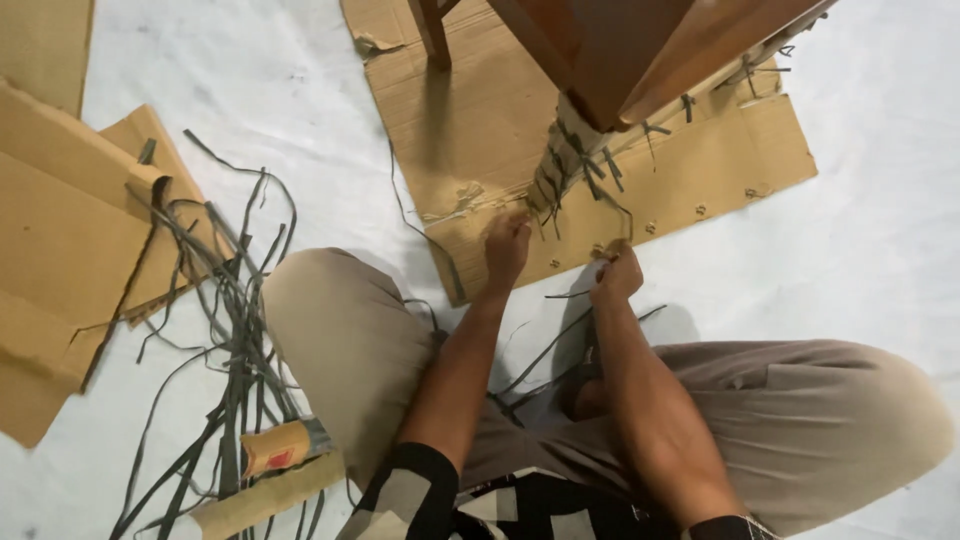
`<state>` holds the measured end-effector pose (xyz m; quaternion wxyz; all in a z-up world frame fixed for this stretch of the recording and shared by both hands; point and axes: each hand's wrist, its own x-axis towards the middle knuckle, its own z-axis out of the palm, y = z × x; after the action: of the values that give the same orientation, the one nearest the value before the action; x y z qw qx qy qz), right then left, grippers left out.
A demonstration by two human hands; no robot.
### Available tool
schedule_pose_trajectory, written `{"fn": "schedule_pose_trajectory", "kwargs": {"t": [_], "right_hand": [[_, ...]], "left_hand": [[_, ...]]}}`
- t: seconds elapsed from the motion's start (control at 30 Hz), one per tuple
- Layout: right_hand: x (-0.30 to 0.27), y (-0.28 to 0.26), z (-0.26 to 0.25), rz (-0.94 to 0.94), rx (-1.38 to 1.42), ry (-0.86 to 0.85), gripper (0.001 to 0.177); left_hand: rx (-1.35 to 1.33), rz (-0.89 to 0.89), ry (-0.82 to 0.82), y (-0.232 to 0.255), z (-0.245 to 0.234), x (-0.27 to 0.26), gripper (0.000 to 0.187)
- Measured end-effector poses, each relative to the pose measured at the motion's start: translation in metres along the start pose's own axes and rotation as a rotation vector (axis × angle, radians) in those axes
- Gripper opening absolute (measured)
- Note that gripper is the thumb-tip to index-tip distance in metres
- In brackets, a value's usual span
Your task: Wrapping a leg of a wooden chair with dark binding strips.
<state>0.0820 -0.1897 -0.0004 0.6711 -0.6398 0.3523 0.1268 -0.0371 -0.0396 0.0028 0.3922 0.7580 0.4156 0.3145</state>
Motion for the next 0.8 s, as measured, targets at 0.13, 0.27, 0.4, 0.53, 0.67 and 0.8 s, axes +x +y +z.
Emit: {"fn": "schedule_pose_trajectory", "kwargs": {"t": [0.13,0.27,0.4,0.53,0.67,0.8], "right_hand": [[-0.043,-0.034,0.022,0.05,0.014,-0.226,0.017],[-0.032,-0.036,0.057,0.101,-0.078,-0.324,0.017],[-0.032,-0.033,0.08,0.095,-0.226,-0.401,0.015],[-0.018,-0.025,0.085,0.064,-0.348,-0.487,0.01],[0.02,-0.012,0.088,-0.055,-0.514,-0.564,0.02],[0.048,0.001,0.092,-0.147,-0.653,-0.623,0.026]], "left_hand": [[-0.269,-0.355,-0.15,0.014,-0.002,0.034,0.03],[-0.309,-0.429,-0.293,0.015,-0.005,0.064,0.031],[-0.297,-0.321,-0.39,0.012,-0.005,0.087,0.034],[-0.245,-0.203,-0.564,0.022,-0.013,0.105,0.047],[-0.089,-0.172,-0.761,0.034,-0.024,0.113,0.07],[0.078,-0.178,-0.857,0.06,-0.042,0.122,0.071]]}}
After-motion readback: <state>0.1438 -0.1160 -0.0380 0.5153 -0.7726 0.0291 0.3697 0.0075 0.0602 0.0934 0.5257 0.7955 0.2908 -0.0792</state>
